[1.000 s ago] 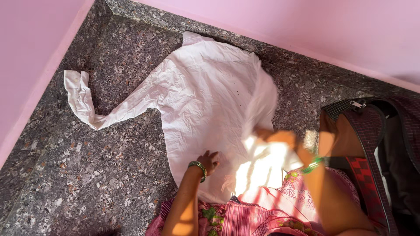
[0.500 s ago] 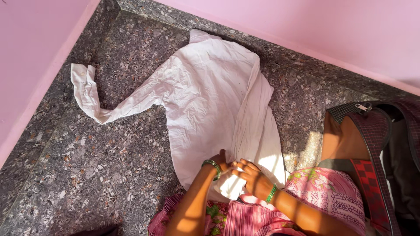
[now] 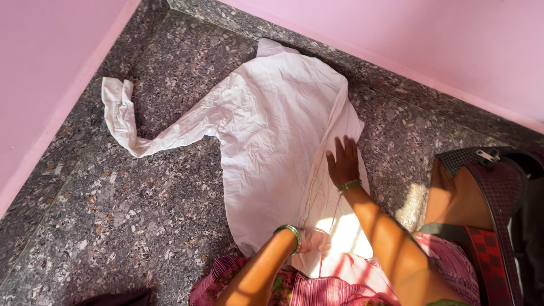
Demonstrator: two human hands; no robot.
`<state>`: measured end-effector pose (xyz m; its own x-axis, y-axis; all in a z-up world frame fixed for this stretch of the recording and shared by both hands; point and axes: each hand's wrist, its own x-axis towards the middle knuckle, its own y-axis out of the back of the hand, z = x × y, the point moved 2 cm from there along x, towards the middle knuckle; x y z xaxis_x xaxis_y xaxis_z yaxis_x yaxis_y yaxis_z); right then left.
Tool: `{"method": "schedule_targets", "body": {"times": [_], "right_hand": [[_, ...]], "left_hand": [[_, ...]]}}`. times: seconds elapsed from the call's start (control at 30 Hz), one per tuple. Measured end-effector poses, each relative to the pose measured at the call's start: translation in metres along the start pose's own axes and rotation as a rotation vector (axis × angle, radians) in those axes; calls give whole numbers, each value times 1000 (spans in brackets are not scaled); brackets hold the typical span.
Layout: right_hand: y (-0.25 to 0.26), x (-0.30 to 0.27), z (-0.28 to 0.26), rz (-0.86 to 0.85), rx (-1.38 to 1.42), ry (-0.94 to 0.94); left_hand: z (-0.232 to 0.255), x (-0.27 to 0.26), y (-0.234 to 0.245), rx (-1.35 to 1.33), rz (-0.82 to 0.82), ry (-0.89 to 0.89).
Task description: The person buttons a white shirt while it lies on the floor, then folds the sleeves and the body of the shirt into a square and places it inside a bag.
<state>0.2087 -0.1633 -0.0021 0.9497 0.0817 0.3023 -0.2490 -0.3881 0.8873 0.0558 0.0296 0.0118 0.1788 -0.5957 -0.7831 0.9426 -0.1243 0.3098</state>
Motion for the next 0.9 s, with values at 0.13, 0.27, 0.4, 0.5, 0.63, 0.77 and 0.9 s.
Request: {"method": "schedule_targets", "body": {"times": [0.13, 0.27, 0.4, 0.5, 0.63, 0.77, 0.9], "right_hand": [[-50, 25, -15, -158, -230, -182], [-54, 22, -20, -77, -212, -176], [-44, 24, -33, 77, -176, -146], [-58, 45, -64, 255, -42, -11], [-107, 81, -150, 111, 199, 192], [-120, 53, -211, -71, -108, 231], [-117, 31, -200, -163, -63, 199]], "left_hand": [[-34, -16, 30, -38, 141, 95], [-69, -52, 53, -179, 471, 240], [-73, -79, 60, -223, 668, 245], [-78, -98, 63, -259, 710, 278], [-102, -119, 68, -367, 891, 250], [-149, -148, 77, -520, 1103, 352], [-208, -178, 90, -660, 1366, 590]]}}
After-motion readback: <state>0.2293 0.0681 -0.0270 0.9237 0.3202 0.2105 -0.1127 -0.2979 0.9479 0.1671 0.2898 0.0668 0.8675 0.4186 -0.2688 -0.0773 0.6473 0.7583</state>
